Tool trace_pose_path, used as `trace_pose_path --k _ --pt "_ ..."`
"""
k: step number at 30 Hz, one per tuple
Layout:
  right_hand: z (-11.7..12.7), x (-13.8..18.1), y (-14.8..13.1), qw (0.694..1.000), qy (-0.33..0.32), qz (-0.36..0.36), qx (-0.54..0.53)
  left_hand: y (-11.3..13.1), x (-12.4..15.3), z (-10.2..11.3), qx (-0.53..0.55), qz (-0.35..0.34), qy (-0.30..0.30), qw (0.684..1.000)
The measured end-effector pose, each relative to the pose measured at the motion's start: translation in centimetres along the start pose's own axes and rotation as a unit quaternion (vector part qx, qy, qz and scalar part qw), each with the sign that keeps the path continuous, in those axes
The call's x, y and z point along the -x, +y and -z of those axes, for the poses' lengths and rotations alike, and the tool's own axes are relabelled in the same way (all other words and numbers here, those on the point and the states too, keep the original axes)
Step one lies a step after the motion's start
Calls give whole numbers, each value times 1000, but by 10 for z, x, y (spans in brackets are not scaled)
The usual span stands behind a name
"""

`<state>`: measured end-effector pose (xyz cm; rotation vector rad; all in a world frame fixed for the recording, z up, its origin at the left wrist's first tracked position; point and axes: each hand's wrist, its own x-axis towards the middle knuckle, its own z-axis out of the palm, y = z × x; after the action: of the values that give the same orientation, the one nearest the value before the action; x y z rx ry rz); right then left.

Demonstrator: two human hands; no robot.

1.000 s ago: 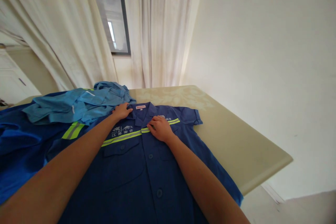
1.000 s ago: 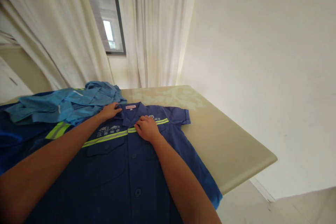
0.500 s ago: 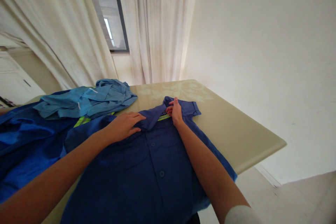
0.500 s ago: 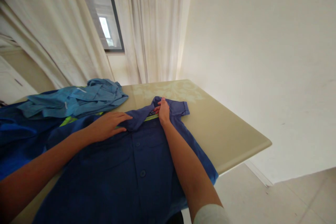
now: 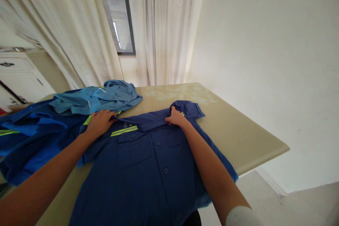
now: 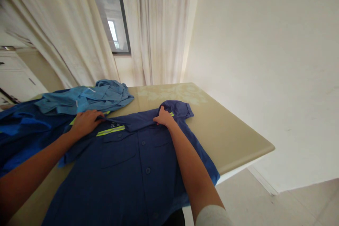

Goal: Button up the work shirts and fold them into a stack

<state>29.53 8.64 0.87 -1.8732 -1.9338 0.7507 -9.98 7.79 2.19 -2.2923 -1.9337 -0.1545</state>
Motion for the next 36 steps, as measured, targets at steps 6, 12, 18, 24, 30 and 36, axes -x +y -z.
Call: trace_pose_path --k 6,12,18,24,30,36 --pt "-10 8 -5 979 148 71 120 -25 -10 -6 189 5 -27 982" --pt "-18 7 -3 922 192 281 186 -8 -13 -4 106 149 43 982" --pt "-26 7 -1 928 166 244 230 1 -17 -3 111 143 69 981" --pt "-27 4 -5 935 185 172 248 47 -9 7 43 89 170 981" --pt "-19 4 -5 940 168 158 250 148 -13 -16 126 -175 25 976" --pt "2 2 40 950 227 -18 214 167 -17 -48 129 -148 -14 980"
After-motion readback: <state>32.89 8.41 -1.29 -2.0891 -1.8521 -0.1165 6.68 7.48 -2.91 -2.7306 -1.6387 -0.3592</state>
